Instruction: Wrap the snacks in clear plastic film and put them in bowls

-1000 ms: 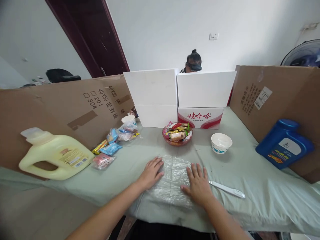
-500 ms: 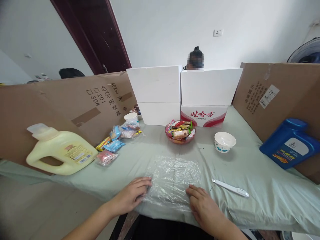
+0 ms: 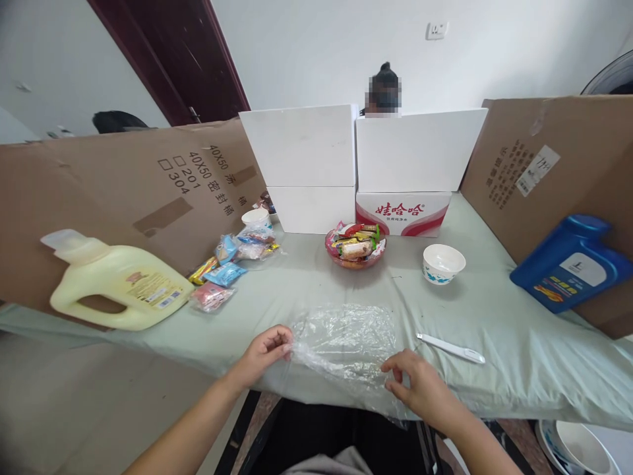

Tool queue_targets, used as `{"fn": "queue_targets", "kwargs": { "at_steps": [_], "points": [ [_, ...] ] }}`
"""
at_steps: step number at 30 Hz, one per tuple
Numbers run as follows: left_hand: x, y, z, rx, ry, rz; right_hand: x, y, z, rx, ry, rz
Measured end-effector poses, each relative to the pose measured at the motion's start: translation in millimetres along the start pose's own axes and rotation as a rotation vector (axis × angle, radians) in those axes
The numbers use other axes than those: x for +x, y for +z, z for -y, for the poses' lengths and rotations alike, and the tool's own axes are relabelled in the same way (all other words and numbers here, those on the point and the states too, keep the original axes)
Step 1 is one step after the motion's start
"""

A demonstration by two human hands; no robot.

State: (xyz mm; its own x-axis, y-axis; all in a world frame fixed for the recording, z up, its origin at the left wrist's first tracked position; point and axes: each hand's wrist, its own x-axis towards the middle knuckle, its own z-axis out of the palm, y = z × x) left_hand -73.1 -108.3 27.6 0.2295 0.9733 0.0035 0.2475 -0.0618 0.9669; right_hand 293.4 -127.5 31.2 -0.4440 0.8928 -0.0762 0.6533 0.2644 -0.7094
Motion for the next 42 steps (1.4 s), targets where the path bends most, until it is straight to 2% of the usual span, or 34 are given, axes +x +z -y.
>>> {"fn": "queue_targets", "kwargs": {
  "at_steps": [4,7,10,12,14,17,22,25,28,32,35,39,42],
  "points": [
    [1,2.9,1,0.046,-0.02,0.01,3,7,7,-0.102,-0.02,-0.037],
    [0,5.5,-2,0.181,-0.001,-0.026,3,22,15,-0.267,-0.133,-0.052],
    [-3,7.5,-6,0.264,0.079,-0.089,0,34,17,-0.37,-0.276,-0.092],
    [-6,8.9,-8,0.227,0.126,-0.144,-1,37,16,-0.365,-0.341,-0.128],
    [-9,11.1,-10,0.135,0.11,-0.184,-3,37,15,-0.29,-0.36,-0.149],
    [-10,15.1,-10,0.015,0.035,-0.211,-6,34,18,-0.089,-0.262,-0.149],
    [-1,19.8,-8,-0.043,-0.11,-0.274,2,19,15,0.232,0.048,-0.086],
    [14,19.7,-4,-0.009,-0.108,-0.374,24,7,4,0.3,0.09,-0.168],
    [30,17.8,0,0.272,-0.066,-0.511,57,3,-6,0.2,0.104,-0.272],
    [46,17.8,9,0.711,-0.166,-0.533,96,14,-7,-0.063,0.179,-0.355],
    [52,19.8,17,0.813,-0.197,-0.531,106,27,-4,-0.23,0.181,-0.377],
    [53,20.4,20,0.905,-0.196,-0.519,104,36,-2,-0.416,0.164,-0.353],
    [53,25.5,12,0.986,-0.092,-0.55,103,39,0,-0.516,0.158,-0.335]
  ]
}}
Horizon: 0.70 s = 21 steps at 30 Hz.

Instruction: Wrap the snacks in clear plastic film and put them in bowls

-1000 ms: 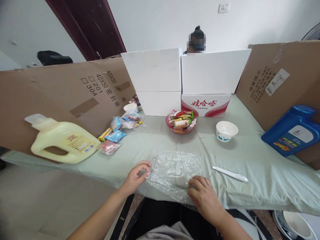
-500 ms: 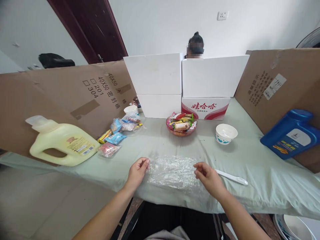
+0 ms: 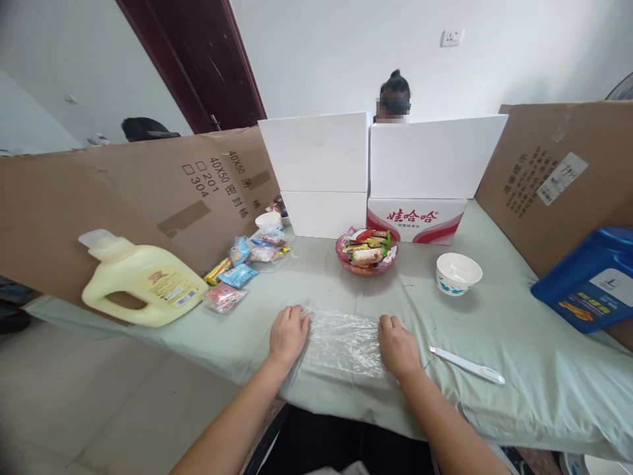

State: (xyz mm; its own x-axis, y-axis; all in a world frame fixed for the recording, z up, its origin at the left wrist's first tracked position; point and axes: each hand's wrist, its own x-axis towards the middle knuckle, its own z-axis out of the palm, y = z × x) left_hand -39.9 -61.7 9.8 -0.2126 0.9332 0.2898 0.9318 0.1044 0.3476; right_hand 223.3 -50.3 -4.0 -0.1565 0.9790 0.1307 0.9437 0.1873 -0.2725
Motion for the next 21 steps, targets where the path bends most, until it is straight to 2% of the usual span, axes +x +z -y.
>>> {"fn": "queue_targets", "kwargs": {
  "at_steps": [2,3,5,7,11,14,16,18,19,21],
  "points": [
    [-3,-0.8,-10,0.0,0.186,-0.037,0,1,2,-0.049,-0.014,0.006],
    [-4,0.1,-15,-0.022,0.321,-0.012,0,2,3,-0.07,-0.021,0.01],
    [-8,3.7,-24,-0.083,0.573,0.107,0,1,-1,-0.106,-0.031,0.016],
    [-10,7.6,-27,-0.105,0.693,0.22,1,-5,-13,-0.139,-0.025,0.024],
    [-10,11.3,-24,-0.044,0.667,0.355,1,-33,-40,-0.213,0.063,0.018],
    [-15,16.5,-33,-0.01,0.614,0.405,-5,-50,-27,-0.223,0.019,-0.035],
    [-20,22.3,-45,0.015,0.534,0.394,-11,-47,-3,-0.18,-0.145,-0.069],
    [-25,27.1,-53,0.034,0.48,0.374,-17,-32,19,-0.142,-0.321,-0.051],
    [-26,28.1,-53,0.041,0.474,0.368,-20,-22,24,-0.135,-0.381,-0.008],
    [-24,26.3,-42,0.06,0.478,0.365,-24,-4,24,-0.131,-0.407,0.079]
  ]
}}
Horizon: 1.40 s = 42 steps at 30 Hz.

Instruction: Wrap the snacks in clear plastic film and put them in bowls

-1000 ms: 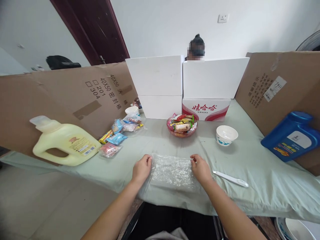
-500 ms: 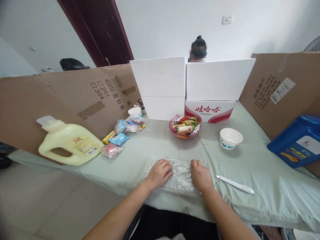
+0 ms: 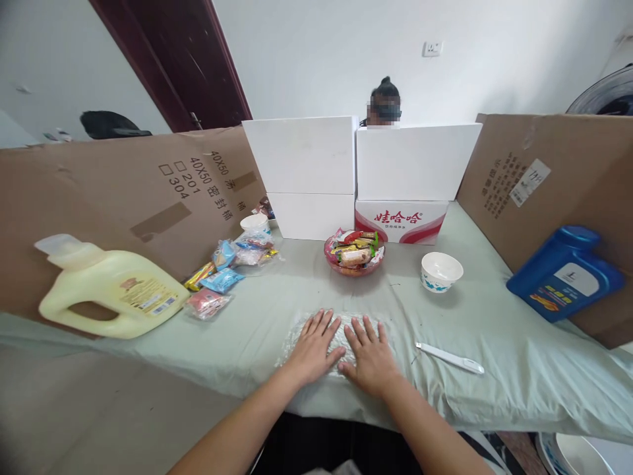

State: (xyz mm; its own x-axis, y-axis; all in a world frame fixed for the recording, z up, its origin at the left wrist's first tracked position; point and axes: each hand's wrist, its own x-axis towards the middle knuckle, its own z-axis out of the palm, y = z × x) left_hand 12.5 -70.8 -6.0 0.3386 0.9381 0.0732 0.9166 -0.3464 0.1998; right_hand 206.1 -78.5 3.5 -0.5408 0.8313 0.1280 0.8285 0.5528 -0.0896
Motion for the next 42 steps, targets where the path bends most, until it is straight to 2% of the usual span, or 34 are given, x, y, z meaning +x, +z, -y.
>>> {"fn": "queue_targets", "kwargs": {
  "at_steps": [2,4,6,7,9,12,14,16,19,23,26,28,33,39,42],
  "points": [
    [-9,-4.4,23,0.034,-0.039,0.007,-7,13,-8,0.012,0.038,0.04],
    [-21,-10.9,51,0.072,-0.138,-0.011,-16,19,-19,0.012,0.081,0.027],
    [-35,-17.7,71,0.094,-0.21,-0.092,-27,18,-27,0.007,0.083,-0.012],
    [-43,-20.8,76,0.091,-0.187,-0.137,-33,17,-29,0.006,0.063,-0.038],
    [-57,-25.3,77,0.045,0.001,-0.176,-47,15,-31,0.012,-0.012,-0.087],
    [-75,-27.5,68,-0.075,0.321,-0.122,-74,15,-35,0.015,-0.121,-0.144],
    [-82,-28.1,64,-0.154,0.379,-0.13,-92,15,-39,0.028,-0.161,-0.199],
    [-86,-30.4,65,-0.249,0.366,-0.157,-105,11,-43,0.086,-0.175,-0.245],
    [-79,-38.4,70,-0.399,0.284,-0.144,-110,-2,-43,0.256,-0.073,-0.227],
    [-49,-45.2,70,-0.435,0.127,-0.152,-87,-18,-40,0.423,0.243,-0.18],
    [-23,-42.0,66,-0.288,-0.007,-0.146,-61,-19,-41,0.315,0.459,-0.116],
    [-10,-37.9,63,-0.159,-0.068,-0.121,-47,-18,-41,0.19,0.537,-0.058],
    [2,-29.0,59,-0.015,-0.127,-0.101,-31,-14,-37,-0.004,0.569,-0.018],
    [5,-28.0,59,0.062,-0.181,-0.119,-29,-6,-39,-0.063,0.584,-0.057],
    [2,-32.3,56,0.088,-0.197,-0.221,-33,-7,-43,-0.054,0.579,-0.186]
  ]
}}
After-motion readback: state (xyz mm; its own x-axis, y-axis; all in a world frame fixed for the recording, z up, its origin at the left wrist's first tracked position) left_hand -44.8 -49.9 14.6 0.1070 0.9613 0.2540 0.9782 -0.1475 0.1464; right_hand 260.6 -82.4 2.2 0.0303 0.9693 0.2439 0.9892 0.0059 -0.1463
